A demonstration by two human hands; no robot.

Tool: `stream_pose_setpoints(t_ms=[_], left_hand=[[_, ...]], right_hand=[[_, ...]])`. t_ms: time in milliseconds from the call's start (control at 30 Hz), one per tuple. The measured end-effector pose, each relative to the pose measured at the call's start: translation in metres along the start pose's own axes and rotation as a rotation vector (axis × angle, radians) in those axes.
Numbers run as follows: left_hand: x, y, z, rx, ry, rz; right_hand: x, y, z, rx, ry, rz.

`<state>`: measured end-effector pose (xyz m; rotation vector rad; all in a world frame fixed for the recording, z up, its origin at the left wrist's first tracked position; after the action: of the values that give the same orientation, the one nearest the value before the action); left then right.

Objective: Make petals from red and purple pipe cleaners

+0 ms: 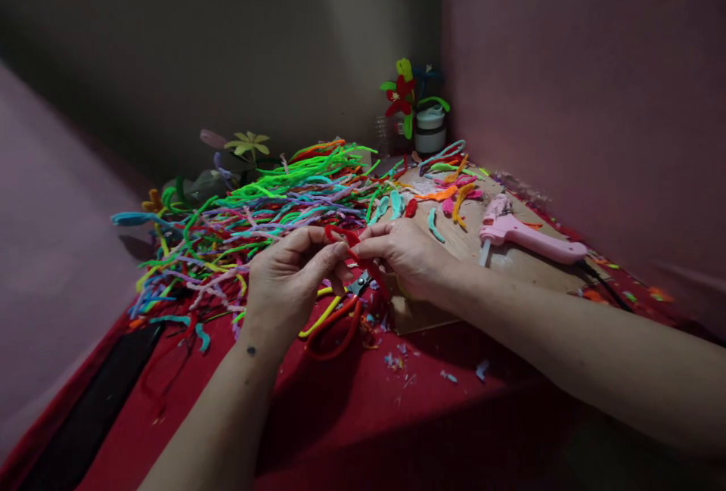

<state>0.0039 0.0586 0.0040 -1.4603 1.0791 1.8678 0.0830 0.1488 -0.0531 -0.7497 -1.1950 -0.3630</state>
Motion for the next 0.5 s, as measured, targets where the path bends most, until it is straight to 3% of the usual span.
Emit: stream_pose_setpoints(t_ms=[200, 400, 500], left_hand=[[-0.0006, 0.0013, -0.0013, 0.005, -0.043, 0.122], [-0.0025, 0.0045, -0.0014, -0.063, -0.101, 0.306], [0.0015, 0.0013, -0.0005, 0.009, -0.047, 0.291]], right_hand=[[0.0014, 0.0007, 0.0003, -0.006, 0.003, -0.011], [-0.0033, 0.0025, 0.002, -0.022, 0.002, 0.01], [-0.0044, 0.002, 0.0025, -0.017, 0.008, 0.024]])
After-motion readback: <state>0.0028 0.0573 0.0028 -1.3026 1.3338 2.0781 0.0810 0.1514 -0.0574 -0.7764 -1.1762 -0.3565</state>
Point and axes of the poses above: each hand's wrist, its own z-axis towards the middle knuckle, its own y-axis out of the back of the hand, x = y × z, the point moved 6 cm from there along z, towards the middle knuckle, and after that the axes turned 14 degrees about y, right-handed, at the moved point
